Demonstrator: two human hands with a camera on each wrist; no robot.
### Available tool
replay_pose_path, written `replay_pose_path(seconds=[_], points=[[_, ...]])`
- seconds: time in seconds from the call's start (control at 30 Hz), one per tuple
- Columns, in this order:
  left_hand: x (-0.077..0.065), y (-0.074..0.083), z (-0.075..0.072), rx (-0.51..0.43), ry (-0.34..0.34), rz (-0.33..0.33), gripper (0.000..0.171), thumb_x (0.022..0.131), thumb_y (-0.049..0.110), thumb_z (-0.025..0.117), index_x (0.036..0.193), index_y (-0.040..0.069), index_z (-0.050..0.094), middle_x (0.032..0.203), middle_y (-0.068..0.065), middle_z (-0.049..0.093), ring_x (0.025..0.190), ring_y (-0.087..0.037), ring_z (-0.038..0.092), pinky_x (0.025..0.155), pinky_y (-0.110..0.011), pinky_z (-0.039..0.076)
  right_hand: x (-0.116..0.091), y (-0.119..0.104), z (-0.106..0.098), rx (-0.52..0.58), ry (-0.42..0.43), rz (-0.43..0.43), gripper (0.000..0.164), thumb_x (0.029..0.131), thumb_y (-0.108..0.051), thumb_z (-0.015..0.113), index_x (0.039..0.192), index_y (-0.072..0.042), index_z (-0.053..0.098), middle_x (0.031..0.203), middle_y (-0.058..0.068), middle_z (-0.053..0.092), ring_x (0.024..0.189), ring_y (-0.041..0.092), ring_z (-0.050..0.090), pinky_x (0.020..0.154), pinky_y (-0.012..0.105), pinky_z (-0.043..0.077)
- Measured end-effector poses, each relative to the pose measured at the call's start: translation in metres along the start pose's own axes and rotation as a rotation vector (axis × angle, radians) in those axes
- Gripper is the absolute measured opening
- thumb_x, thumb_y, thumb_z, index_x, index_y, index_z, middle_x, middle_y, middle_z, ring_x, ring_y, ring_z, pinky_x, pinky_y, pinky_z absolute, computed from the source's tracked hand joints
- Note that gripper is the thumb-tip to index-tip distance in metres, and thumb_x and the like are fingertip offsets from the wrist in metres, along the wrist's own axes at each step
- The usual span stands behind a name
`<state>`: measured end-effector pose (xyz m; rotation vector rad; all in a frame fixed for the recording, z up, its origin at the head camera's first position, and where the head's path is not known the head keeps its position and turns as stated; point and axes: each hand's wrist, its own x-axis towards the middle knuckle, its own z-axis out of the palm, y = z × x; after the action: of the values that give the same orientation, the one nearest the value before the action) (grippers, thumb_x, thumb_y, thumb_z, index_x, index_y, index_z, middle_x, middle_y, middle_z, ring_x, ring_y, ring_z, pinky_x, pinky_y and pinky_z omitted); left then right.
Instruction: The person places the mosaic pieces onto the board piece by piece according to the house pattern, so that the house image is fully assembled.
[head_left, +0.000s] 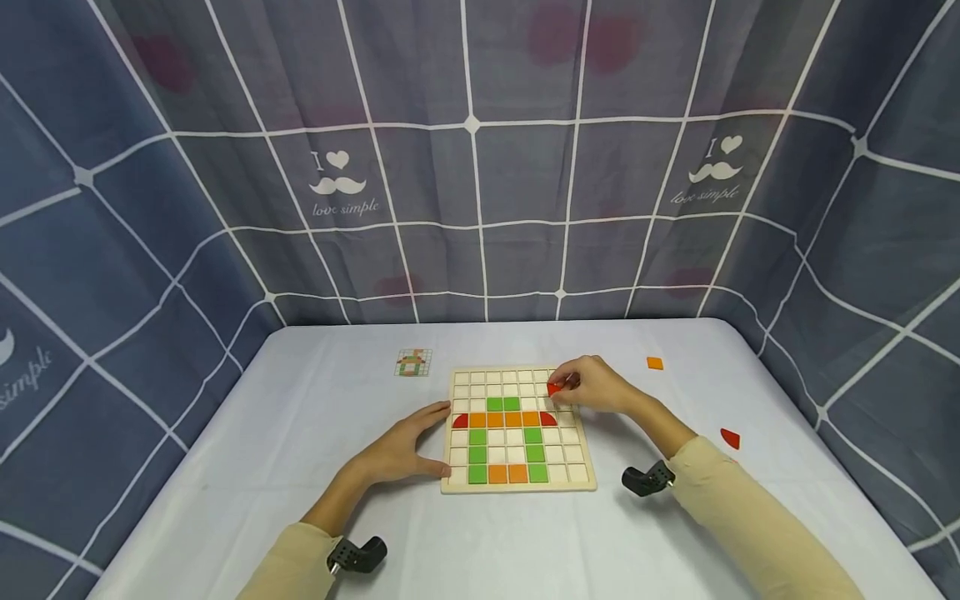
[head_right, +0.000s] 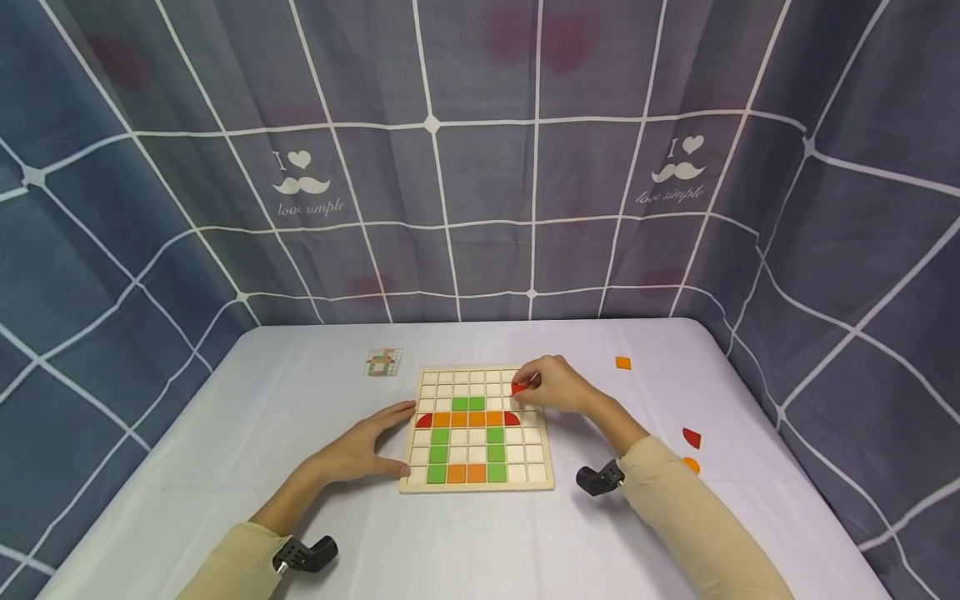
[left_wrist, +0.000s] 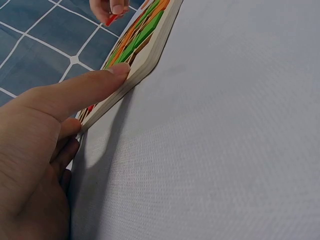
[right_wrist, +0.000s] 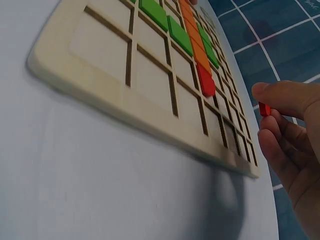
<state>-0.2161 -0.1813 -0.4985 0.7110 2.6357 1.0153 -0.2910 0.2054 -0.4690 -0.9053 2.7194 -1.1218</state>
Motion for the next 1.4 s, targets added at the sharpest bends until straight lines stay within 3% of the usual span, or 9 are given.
replay_pose_path(seconds=[0.6,0.93,1.2,1.4], points=[[0.002,0.001,-0.001,0.006,-0.007,-0.002,0.102,0.077,0.041,0.091,0.16,0.011,0.04,0.166,-0.003,0.032,0.153,-0.032,0.024,0.12,-0.058,0.024,0.024,-0.005,0.031,-0.02,-0.083,-0.002,0.018,0.088,-0.018,0.085,0.102,-0.007,0.079,0.081,-0.009,0.068,0.074,0.012,0.06,0.068,0.027,0.053],[0.002,0.002,-0.002,-0.001,-0.01,0.0,0.102,0.077,0.041,0.09,0.16,0.01,0.04,0.166,-0.004,0.033,0.153,-0.032,0.025,0.12,-0.057,0.024,0.025,-0.007,0.035,-0.037,-0.099,-0.005,0.013,0.093,-0.02,0.08,0.102,-0.011,0.08,0.09,-0.01,0.072,0.08,0.011,0.061,0.074,0.029,0.053],[0.002,0.003,-0.002,-0.007,-0.008,0.001,0.101,0.077,0.039,0.091,0.16,0.01,0.04,0.165,-0.004,0.033,0.153,-0.032,0.025,0.121,-0.057,0.024,0.024,-0.009,0.036,-0.032,-0.104,-0.007,0.011,0.094,-0.01,0.076,0.105,-0.009,0.08,0.095,-0.007,0.073,0.082,0.011,0.062,0.076,0.03,0.055],[0.002,0.003,-0.001,0.0,-0.005,-0.002,0.101,0.077,0.04,0.091,0.16,0.011,0.04,0.166,-0.004,0.033,0.153,-0.032,0.025,0.121,-0.056,0.024,0.021,-0.012,0.031,-0.024,-0.106,-0.012,0.011,0.096,-0.012,0.074,0.106,-0.011,0.079,0.097,-0.009,0.073,0.085,0.011,0.062,0.08,0.03,0.055]])
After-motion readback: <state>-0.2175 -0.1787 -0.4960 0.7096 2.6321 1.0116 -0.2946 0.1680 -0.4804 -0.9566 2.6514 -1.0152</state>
